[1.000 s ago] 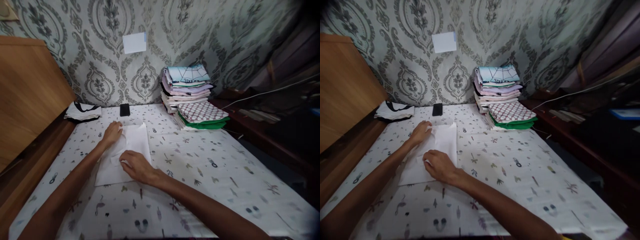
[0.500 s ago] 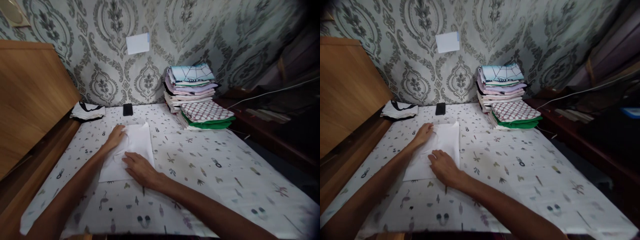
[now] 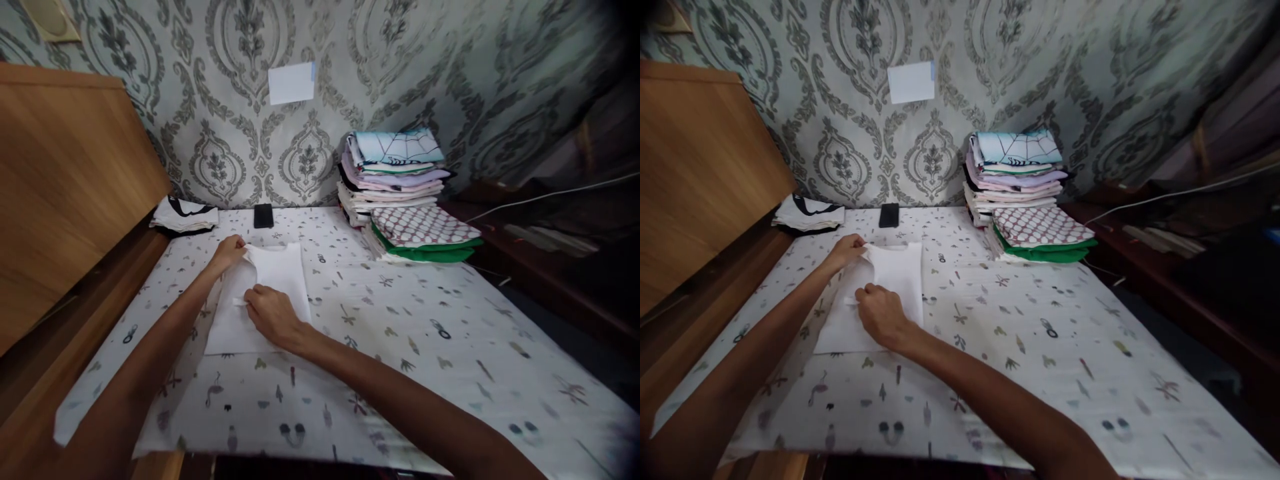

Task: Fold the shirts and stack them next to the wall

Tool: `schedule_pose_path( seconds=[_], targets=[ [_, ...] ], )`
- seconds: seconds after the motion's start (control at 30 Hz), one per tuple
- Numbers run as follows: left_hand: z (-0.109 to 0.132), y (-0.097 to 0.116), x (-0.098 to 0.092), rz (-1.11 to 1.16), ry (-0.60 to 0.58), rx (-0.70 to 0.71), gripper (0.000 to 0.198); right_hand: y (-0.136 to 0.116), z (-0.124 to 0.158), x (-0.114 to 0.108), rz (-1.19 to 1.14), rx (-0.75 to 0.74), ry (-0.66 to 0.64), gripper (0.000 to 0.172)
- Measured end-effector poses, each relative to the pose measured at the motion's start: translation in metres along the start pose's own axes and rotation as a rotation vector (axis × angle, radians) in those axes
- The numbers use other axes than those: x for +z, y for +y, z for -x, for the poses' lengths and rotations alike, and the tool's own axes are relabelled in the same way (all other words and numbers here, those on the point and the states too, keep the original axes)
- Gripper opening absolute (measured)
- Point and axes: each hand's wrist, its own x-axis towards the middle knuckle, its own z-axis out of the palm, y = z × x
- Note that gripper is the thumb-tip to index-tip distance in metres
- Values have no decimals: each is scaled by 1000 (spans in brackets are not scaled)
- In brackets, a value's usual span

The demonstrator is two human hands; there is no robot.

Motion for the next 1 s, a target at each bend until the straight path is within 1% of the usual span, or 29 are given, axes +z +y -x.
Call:
schedule_pose_path(
  seconds=[0.1,0.2,0.27,0.37,0.47,0.53,0.6,0.63,0.7,0.8,0.9,1.0],
  targets=[
    [3,-11,-7,-7,-19,-19,13,-10,-2,1,-68,-25,-2,19],
    [10,-19,-7,-43,-26,-30,11,-16,-2,7,-90,-57,-41,20],
    [15,-21,-6,-73,-12,-21,12,-16,1,11,-119,-95,-45,22],
    [27,-16,-5,-115,38,32,21,-8,6,12,-203,-167,-13,28],
    [43,-6,-2,-123,67,173,32,8,6,6,-219,-160,53,30],
    [54,0,6,-109,49,288,38,23,-1,1,-164,-112,100,30],
    [63,4,16,-114,12,366,44,42,-11,-1,-84,-45,129,33],
    [66,5,21,-137,-18,379,47,53,-17,-1,-48,-13,131,36],
    [69,4,30,-218,-90,371,55,73,-28,3,-3,42,95,43],
    [70,1,37,-334,-156,334,63,98,-36,12,13,55,20,51],
    [68,-1,39,-362,-160,332,66,111,-39,21,22,40,26,55],
    [65,-3,37,-311,-171,329,67,116,-40,25,-2,23,50,55]
  ],
)
